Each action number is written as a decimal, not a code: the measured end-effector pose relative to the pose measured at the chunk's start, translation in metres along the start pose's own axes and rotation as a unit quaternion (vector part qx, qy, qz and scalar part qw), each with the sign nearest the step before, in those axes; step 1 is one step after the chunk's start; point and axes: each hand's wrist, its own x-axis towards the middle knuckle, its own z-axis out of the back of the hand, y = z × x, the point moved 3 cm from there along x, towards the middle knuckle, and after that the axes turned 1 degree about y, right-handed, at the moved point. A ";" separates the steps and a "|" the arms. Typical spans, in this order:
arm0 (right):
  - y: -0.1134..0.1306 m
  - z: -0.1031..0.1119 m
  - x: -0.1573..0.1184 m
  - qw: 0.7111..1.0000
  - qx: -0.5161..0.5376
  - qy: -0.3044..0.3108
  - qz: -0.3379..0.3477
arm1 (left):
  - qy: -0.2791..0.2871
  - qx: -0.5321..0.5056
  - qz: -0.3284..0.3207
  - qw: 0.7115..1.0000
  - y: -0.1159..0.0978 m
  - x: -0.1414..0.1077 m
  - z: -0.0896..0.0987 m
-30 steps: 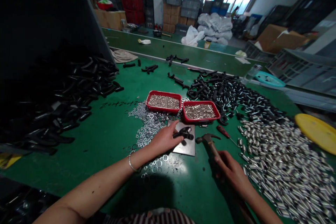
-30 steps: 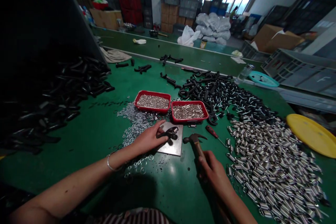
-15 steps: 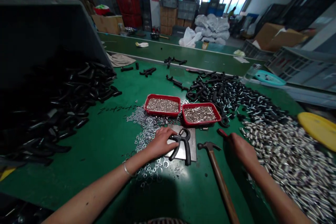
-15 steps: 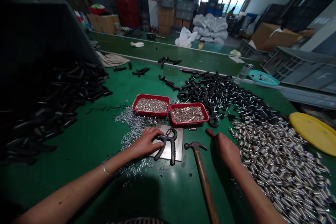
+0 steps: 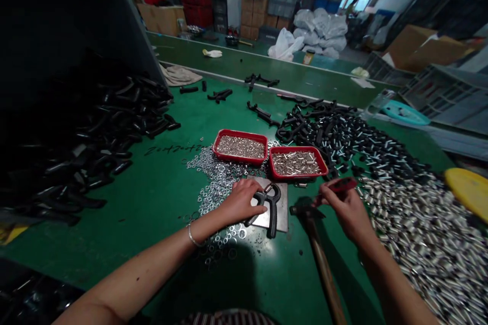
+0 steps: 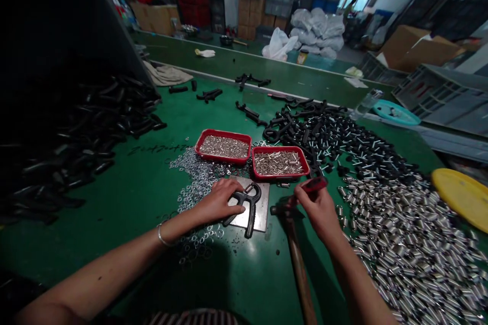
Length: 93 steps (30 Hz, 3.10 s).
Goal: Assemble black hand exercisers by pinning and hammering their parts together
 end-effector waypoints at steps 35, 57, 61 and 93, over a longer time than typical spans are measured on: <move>0.020 -0.096 0.001 0.921 0.382 0.069 -0.036 | -0.012 -0.039 0.014 0.999 0.004 -0.001 -0.006; 0.041 -0.100 0.011 0.987 0.020 0.153 0.046 | -0.018 -0.033 0.020 0.999 0.006 -0.001 -0.008; 0.022 -0.099 0.007 0.971 0.208 0.114 -0.021 | -0.018 -0.035 0.018 0.999 0.006 -0.001 -0.008; 0.042 -0.096 0.000 0.958 0.241 0.153 -0.030 | -0.007 -0.012 0.030 0.999 0.000 -0.002 -0.004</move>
